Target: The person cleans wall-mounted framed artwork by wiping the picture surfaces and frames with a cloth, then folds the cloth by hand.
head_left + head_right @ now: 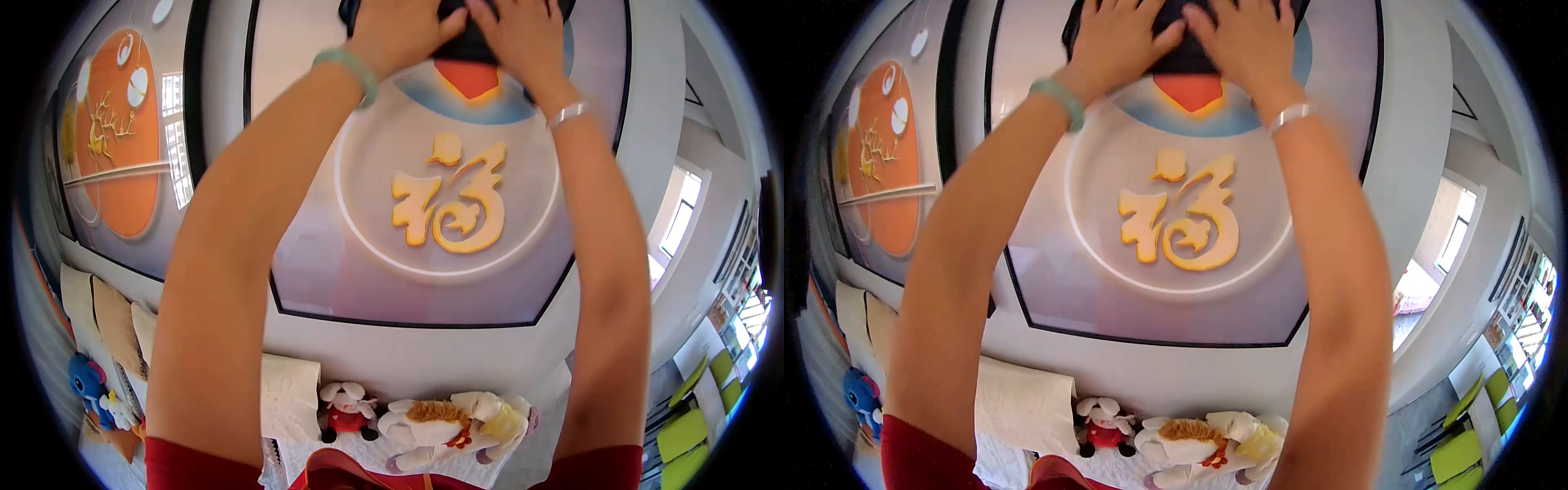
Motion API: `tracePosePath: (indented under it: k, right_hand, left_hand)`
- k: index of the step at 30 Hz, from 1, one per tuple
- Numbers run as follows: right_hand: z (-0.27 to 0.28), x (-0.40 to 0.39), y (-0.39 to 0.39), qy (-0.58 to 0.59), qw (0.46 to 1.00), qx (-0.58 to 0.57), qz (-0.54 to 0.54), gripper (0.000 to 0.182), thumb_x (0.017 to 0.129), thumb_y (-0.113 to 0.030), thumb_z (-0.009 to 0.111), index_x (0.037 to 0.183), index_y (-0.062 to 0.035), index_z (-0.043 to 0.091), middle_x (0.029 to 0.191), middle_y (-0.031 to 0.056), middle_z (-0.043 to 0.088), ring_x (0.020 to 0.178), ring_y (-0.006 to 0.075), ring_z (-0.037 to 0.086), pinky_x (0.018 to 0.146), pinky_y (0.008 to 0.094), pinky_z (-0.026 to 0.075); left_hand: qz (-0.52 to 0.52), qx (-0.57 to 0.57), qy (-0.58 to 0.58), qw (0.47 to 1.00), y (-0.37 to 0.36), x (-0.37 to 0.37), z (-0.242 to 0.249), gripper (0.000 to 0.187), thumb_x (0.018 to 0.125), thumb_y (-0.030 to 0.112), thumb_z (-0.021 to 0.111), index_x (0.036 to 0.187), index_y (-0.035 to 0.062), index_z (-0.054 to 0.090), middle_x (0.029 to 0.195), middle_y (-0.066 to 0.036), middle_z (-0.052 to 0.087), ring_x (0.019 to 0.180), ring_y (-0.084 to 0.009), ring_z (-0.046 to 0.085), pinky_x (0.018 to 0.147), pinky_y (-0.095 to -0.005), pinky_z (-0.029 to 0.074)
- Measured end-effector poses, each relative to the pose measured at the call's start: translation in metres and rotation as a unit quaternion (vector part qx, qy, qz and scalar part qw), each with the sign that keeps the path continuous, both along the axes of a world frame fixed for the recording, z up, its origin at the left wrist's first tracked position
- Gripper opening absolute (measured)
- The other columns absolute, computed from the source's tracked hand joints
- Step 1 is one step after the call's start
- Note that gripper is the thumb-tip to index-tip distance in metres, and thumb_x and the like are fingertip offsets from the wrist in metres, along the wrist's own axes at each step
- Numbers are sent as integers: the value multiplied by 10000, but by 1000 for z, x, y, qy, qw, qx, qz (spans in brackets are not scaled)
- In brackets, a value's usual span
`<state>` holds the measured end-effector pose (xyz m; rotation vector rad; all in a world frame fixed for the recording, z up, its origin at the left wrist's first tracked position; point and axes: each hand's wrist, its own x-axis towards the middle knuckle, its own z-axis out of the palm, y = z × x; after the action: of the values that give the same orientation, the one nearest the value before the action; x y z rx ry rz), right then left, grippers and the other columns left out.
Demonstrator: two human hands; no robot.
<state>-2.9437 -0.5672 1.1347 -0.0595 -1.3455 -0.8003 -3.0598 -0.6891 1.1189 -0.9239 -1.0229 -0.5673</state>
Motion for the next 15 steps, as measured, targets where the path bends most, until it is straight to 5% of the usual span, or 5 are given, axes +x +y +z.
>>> tracePosePath:
  k: [3, 8, 11, 15]
  right_hand:
    - [-85, -8, 9, -33, 999, 25, 15, 416, 792, -337, 585, 1065, -23, 578, 1331, 219, 385, 1227, 333, 380, 999, 543, 245]
    - [-282, 15, -20, -208, 957, -199, 45, 332, 731, -272, 647, 963, -39, 600, 1346, 208, 368, 1251, 337, 347, 1006, 549, 230]
    - [-397, 27, -20, -256, 922, -284, 57, 276, 728, -226, 654, 930, -50, 591, 1345, 204, 365, 1236, 340, 358, 1003, 550, 235]
    - [-431, 56, -22, -247, 893, -369, 67, 271, 723, -137, 634, 959, -30, 556, 1363, 222, 329, 1259, 359, 324, 1009, 560, 214]
  left_hand:
    - [-11, -68, 15, 998, -2, -12, -69, 637, 757, 366, 574, 1298, 75, 408, 1385, -172, 311, 1271, -339, 295, 1006, -498, 245]
    - [48, -328, -146, 932, -30, 10, -240, 629, 765, 398, 567, 1293, 88, 422, 1379, -117, 338, 1264, -286, 299, 942, -472, 294]
    - [68, -498, -212, 838, -40, 30, -312, 557, 795, 297, 558, 1288, 73, 426, 1339, -91, 396, 947, -235, 499, 761, -392, 394]
    - [-23, -484, -161, 860, -29, 42, -357, 574, 809, 292, 543, 1313, 67, 385, 1327, -112, 402, 926, -256, 535, 807, -402, 372]
